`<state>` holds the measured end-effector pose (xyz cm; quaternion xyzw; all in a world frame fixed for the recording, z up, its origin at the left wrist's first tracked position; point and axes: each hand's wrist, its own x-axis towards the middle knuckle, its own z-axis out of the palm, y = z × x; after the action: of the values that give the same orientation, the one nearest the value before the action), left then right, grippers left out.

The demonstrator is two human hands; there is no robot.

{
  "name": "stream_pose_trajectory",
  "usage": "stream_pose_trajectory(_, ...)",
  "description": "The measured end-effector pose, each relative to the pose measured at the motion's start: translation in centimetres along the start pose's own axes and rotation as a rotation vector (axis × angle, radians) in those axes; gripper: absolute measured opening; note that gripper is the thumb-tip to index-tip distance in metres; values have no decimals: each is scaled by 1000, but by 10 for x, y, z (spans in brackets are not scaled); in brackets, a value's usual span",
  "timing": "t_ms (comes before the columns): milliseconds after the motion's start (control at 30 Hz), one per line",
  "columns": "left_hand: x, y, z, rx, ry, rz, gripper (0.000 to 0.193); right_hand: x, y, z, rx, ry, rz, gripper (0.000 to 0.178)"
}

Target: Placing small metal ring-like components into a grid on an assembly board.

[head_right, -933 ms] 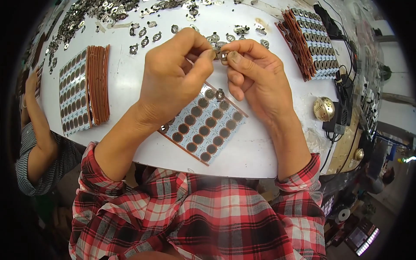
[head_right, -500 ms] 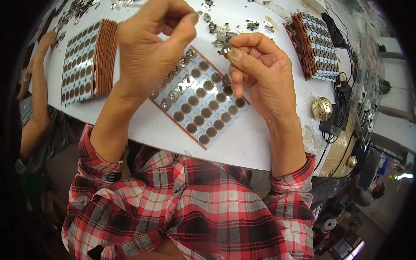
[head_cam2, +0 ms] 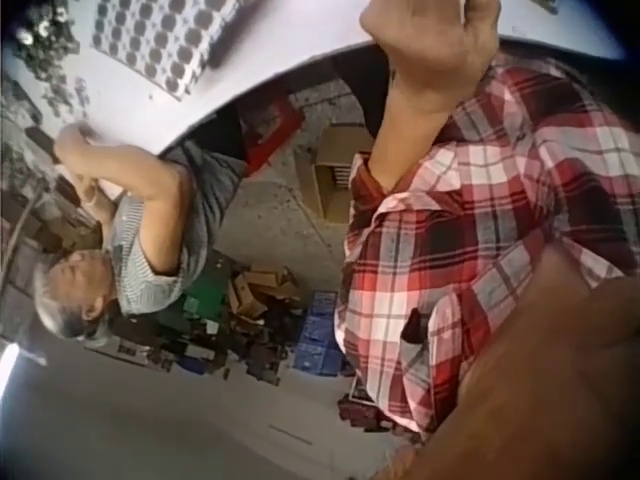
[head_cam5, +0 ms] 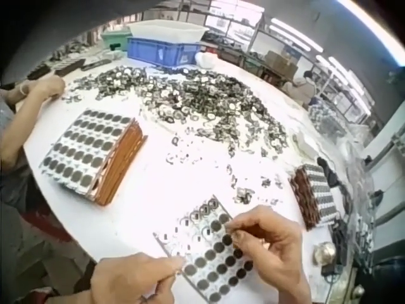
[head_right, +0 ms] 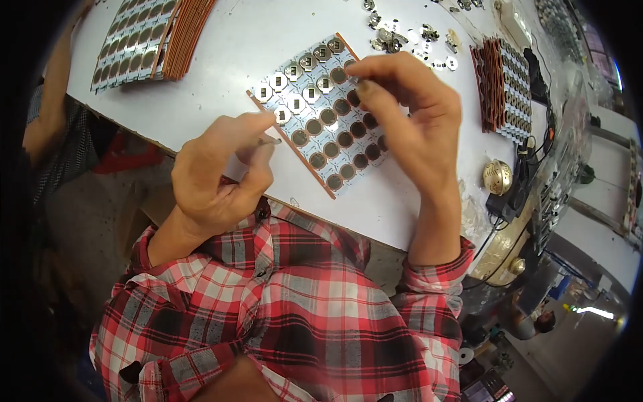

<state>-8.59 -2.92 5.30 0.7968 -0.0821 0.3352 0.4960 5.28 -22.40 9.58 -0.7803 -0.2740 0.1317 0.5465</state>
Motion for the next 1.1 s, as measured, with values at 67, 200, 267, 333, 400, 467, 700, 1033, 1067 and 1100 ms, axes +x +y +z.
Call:
stream_pose_trajectory(67, -1, -3, 4, 67, -23, 81, 36, 0, 0, 5, -302, -23, -94, 15)
stream_pose_trajectory(200, -2, 5, 16, 142, -113, 196, 29, 0, 3, 3, -562, 24, -222, 16)
stream_pose_trajectory(267, 1, 7, 25, 182, -129, 279, 21, -3, 1, 5, -564, 11, -186, 16)
stream_pose_trajectory(333, 5, 7, 30, 201, -160, 292, 18, -4, 2, 4, -563, -17, -150, 16)
stream_pose_trajectory(400, 4, 8, 34, 262, -224, 295, 14, -4, 5, 7, -541, 10, -150, 16)
stream_pose_trajectory(467, 4, 6, 37, 288, -230, 306, 14, -3, 5, 3, -558, -1, -141, 17)
stream_pose_trajectory(700, 0, 5, 34, 290, -226, 301, 14, -3, 3, 5, 84, 40, 60, 25)
stream_pose_trajectory(1033, -2, 5, 37, 289, -244, 293, 15, 3, 14, 6, -31, 56, 93, 14)
stream_pose_trajectory(1067, -3, 5, 38, 291, -236, 288, 15, 3, 16, 6, -32, 53, 80, 15)
stream_pose_trajectory(1100, -3, 6, 38, 291, -228, 285, 15, 2, 16, 7, -33, 53, 84, 15)
